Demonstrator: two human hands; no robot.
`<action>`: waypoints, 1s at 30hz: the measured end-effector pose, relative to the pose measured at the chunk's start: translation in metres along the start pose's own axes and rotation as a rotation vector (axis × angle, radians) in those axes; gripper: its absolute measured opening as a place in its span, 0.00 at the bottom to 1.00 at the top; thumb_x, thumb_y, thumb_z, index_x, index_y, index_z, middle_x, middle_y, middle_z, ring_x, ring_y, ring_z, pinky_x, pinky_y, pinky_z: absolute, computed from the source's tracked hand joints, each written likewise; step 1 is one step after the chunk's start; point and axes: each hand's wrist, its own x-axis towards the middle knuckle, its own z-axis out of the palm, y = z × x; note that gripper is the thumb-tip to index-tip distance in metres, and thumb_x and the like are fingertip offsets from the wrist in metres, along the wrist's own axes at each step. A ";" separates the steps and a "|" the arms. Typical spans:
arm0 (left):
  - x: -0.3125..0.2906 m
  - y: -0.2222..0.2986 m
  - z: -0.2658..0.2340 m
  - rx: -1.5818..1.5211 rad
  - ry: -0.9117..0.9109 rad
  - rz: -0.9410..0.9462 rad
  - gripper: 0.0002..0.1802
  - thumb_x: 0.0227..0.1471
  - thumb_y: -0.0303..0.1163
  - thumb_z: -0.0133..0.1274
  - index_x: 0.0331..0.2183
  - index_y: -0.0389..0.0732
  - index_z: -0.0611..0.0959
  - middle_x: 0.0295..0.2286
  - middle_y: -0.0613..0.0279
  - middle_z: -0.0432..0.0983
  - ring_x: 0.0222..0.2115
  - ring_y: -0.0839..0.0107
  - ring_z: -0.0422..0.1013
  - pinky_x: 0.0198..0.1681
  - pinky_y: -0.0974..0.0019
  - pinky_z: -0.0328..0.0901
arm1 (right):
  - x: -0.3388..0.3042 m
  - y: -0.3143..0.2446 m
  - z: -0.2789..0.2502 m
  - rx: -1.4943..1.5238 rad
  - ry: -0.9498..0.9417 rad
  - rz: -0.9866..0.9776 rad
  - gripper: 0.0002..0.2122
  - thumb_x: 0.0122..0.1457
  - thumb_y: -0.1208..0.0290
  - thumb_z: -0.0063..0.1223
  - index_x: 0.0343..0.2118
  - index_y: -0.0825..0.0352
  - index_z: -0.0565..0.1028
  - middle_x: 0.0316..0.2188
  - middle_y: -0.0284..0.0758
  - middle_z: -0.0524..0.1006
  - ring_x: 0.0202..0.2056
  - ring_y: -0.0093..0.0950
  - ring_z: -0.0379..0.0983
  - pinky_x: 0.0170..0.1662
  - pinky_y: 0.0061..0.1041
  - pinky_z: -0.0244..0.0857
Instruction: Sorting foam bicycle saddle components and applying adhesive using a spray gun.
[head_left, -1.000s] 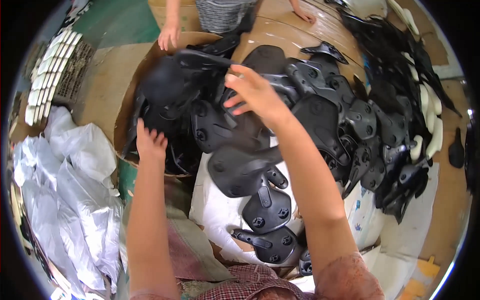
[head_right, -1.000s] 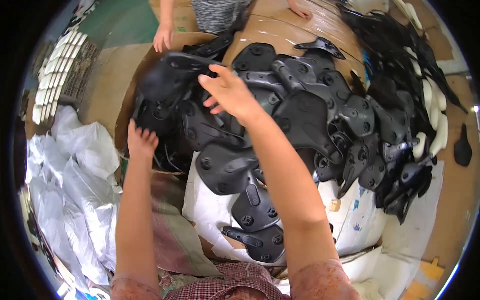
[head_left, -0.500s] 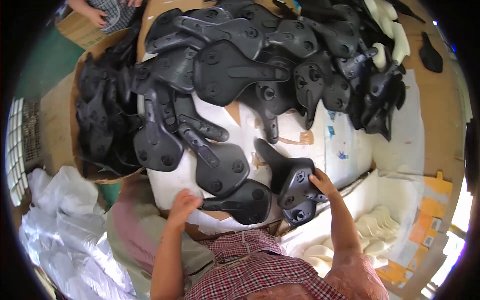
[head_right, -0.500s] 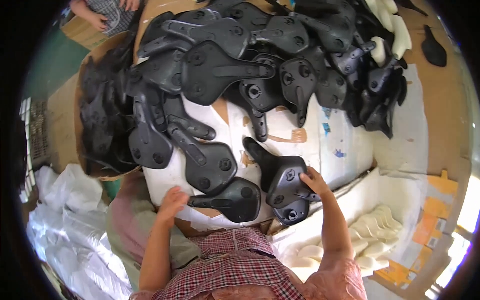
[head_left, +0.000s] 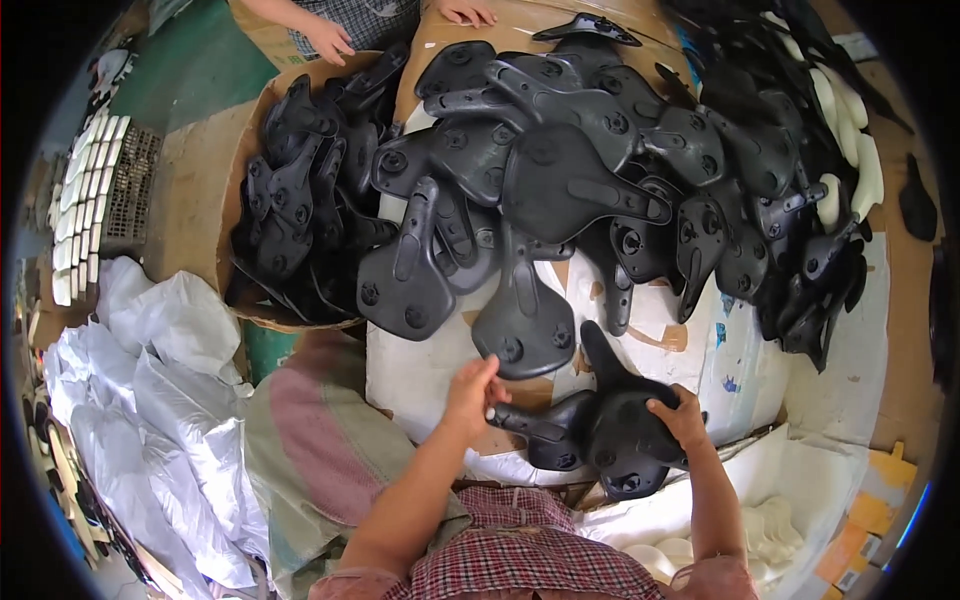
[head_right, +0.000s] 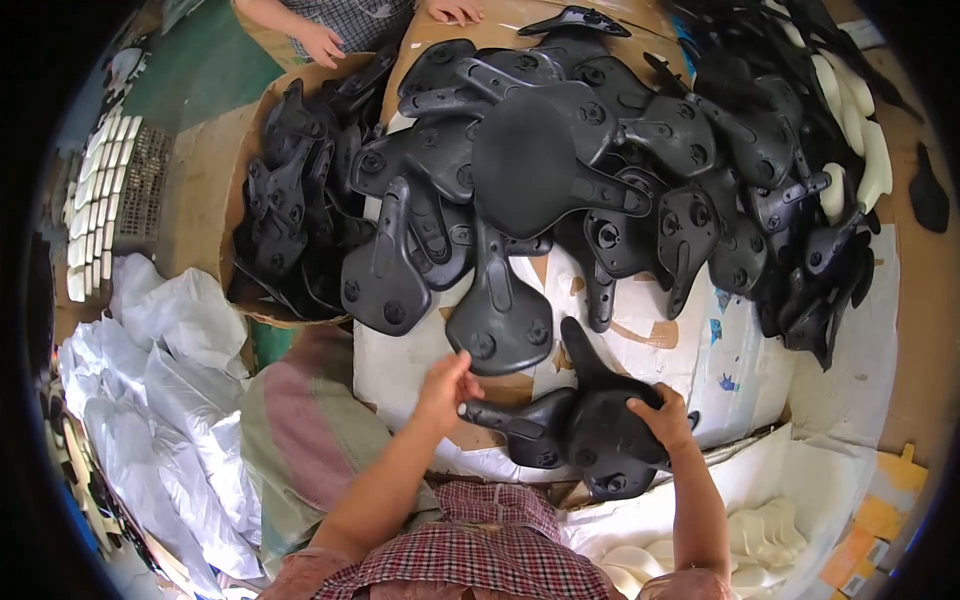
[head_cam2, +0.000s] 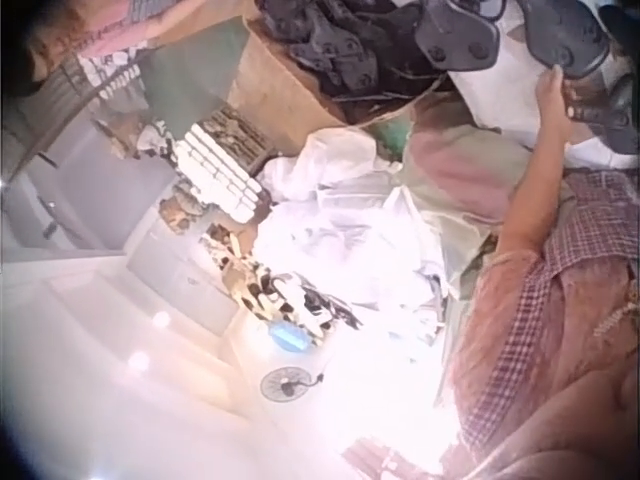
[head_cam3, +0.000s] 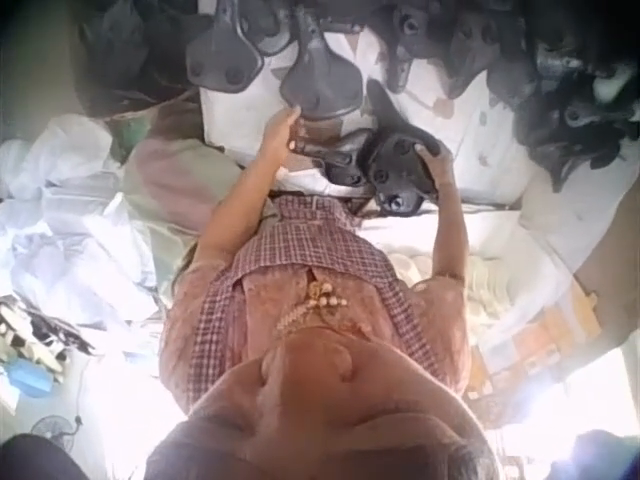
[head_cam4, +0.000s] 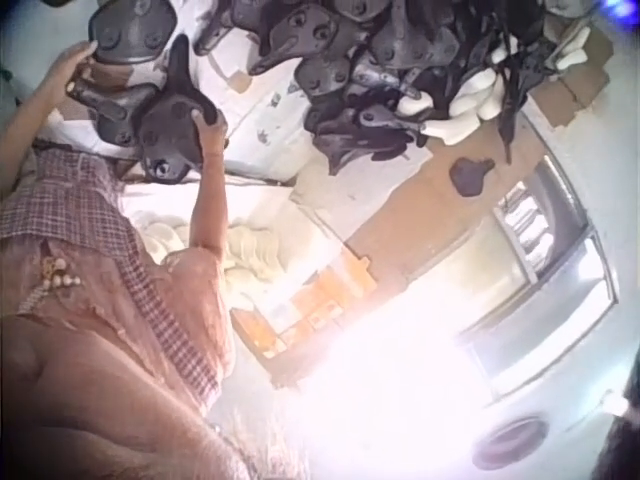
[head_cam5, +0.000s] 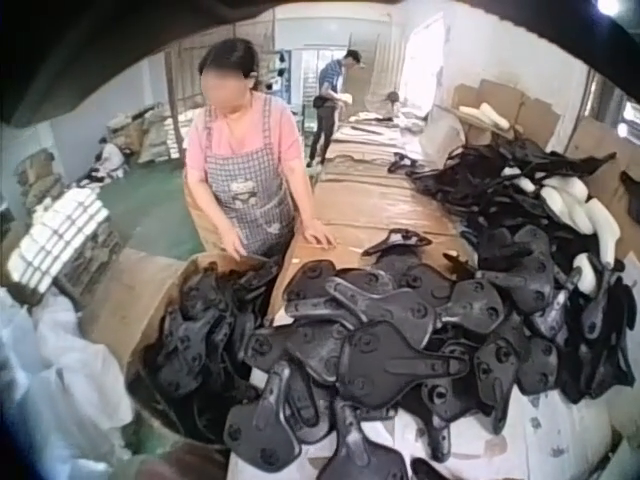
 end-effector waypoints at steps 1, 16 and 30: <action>0.008 0.013 -0.003 -0.086 0.005 0.102 0.10 0.50 0.39 0.55 0.25 0.45 0.75 0.21 0.70 0.71 0.14 0.79 0.63 0.19 0.77 0.58 | -0.001 -0.020 0.003 -0.005 -0.006 -0.002 0.19 0.41 0.63 0.66 0.29 0.74 0.75 0.22 0.43 0.76 0.24 0.30 0.72 0.31 0.28 0.67; 0.036 0.358 -0.123 0.236 0.449 0.680 0.38 0.45 0.53 0.56 0.51 0.38 0.64 0.40 0.61 0.66 0.35 0.67 0.66 0.39 0.68 0.64 | 0.108 -0.272 -0.034 -0.416 -0.013 -0.545 0.12 0.47 0.65 0.58 0.19 0.71 0.73 0.16 0.43 0.71 0.19 0.37 0.69 0.25 0.30 0.62; 0.095 0.156 -0.089 0.783 0.541 0.466 0.42 0.36 0.36 0.59 0.54 0.40 0.62 0.50 0.48 0.61 0.48 0.56 0.62 0.48 0.59 0.61 | 0.198 -0.457 0.039 -0.066 0.332 -1.297 0.09 0.52 0.65 0.50 0.27 0.66 0.76 0.24 0.42 0.76 0.27 0.41 0.74 0.30 0.34 0.66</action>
